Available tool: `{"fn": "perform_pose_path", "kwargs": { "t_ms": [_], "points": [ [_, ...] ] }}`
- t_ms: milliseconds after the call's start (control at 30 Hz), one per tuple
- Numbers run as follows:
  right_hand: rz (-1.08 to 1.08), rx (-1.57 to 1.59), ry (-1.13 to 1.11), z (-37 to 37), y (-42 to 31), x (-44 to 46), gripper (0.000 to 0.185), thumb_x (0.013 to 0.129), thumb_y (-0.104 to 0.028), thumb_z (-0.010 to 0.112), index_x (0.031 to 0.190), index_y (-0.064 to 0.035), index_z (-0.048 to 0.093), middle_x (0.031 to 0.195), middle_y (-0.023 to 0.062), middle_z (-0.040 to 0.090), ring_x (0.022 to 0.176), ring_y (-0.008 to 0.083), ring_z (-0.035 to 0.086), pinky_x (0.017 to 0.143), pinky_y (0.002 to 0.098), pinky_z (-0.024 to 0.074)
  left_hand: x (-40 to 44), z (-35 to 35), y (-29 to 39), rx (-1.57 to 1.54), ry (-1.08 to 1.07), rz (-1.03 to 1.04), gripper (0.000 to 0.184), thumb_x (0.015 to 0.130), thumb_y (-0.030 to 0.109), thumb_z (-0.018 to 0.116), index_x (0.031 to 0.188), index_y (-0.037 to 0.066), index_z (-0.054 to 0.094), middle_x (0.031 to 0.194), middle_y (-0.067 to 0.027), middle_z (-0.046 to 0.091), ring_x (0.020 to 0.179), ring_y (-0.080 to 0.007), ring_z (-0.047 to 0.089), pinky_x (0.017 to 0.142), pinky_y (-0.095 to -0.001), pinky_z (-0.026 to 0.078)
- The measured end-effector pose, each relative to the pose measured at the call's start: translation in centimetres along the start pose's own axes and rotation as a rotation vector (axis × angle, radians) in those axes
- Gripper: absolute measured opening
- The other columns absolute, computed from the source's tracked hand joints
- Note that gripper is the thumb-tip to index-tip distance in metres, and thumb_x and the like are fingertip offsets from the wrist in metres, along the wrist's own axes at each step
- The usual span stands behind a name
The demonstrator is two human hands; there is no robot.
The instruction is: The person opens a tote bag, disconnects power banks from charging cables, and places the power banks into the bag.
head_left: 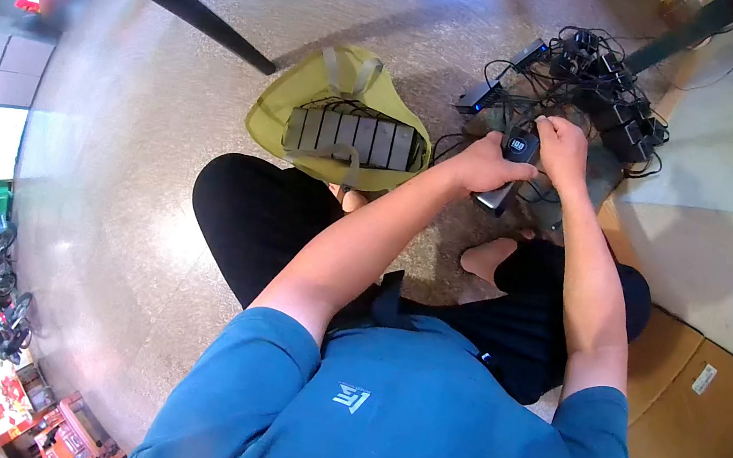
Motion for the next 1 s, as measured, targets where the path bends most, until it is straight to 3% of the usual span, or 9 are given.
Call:
{"fn": "perform_pose_path", "kwargs": {
  "t_ms": [167, 367, 600, 933, 1000],
  "points": [
    [0.000, -0.074, -0.016, 0.0, -0.7, -0.1, 0.032, 0.091, -0.027, 0.058, 0.079, 0.0015, 0.065, 0.078, 0.0248, 0.062, 0.075, 0.0448, 0.061, 0.067, 0.0501, 0.0455, 0.2, -0.4, 0.0, 0.154, 0.094, 0.034, 0.086, 0.068, 0.043, 0.083, 0.122, -0.014, 0.049, 0.111, -0.0230, 0.065, 0.101, -0.0284, 0.065, 0.087, -0.0351, 0.051],
    [0.053, -0.005, 0.013, 0.0, 0.0, 0.3, 0.034, 0.092, -0.029, 0.057, 0.080, 0.0010, 0.066, 0.081, 0.0248, 0.063, 0.080, 0.0443, 0.062, 0.070, 0.0504, 0.0465, 0.6, 0.1, 0.2, 0.057, 0.110, 0.064, 0.090, 0.065, 0.044, 0.083, 0.120, -0.016, 0.046, 0.112, -0.0307, 0.064, 0.106, -0.0373, 0.065, 0.090, -0.0382, 0.051],
    [0.124, 0.014, 0.019, 0.7, 0.8, 0.2, 0.031, 0.090, -0.030, 0.061, 0.083, -0.0010, 0.070, 0.082, 0.0229, 0.066, 0.080, 0.0422, 0.064, 0.070, 0.0486, 0.0486, 0.4, 0.6, 0.4, 0.300, 0.215, 0.048, 0.088, 0.069, 0.045, 0.078, 0.126, -0.011, 0.042, 0.112, -0.0309, 0.064, 0.106, -0.0394, 0.065, 0.091, -0.0413, 0.051],
    [-0.040, -0.058, 0.109, 0.0, -0.5, -0.8, 0.028, 0.090, -0.027, 0.062, 0.082, -0.0019, 0.071, 0.080, 0.0219, 0.066, 0.079, 0.0417, 0.064, 0.069, 0.0480, 0.0495, -0.8, 1.5, 0.9, 0.340, 0.228, 0.033, 0.089, 0.072, 0.045, 0.078, 0.128, -0.011, 0.037, 0.108, -0.0313, 0.065, 0.103, -0.0413, 0.066, 0.088, -0.0431, 0.052],
    [0.028, -0.015, 0.068, 0.0, -0.2, -0.8, 0.028, 0.091, -0.026, 0.062, 0.080, -0.0016, 0.070, 0.081, 0.0226, 0.066, 0.079, 0.0425, 0.064, 0.069, 0.0474, 0.0497, -0.9, 1.4, 1.1, 0.381, 0.225, 0.049, 0.089, 0.072, 0.045, 0.077, 0.127, -0.011, 0.037, 0.108, -0.0318, 0.065, 0.102, -0.0420, 0.066, 0.088, -0.0437, 0.052]
  ]
}}
Point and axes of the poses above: each hand's wrist, its own x-axis towards the middle knuckle, its own z-axis out of the palm, y = z × x, the point moved 5 cm from there along x, towards the middle knuckle
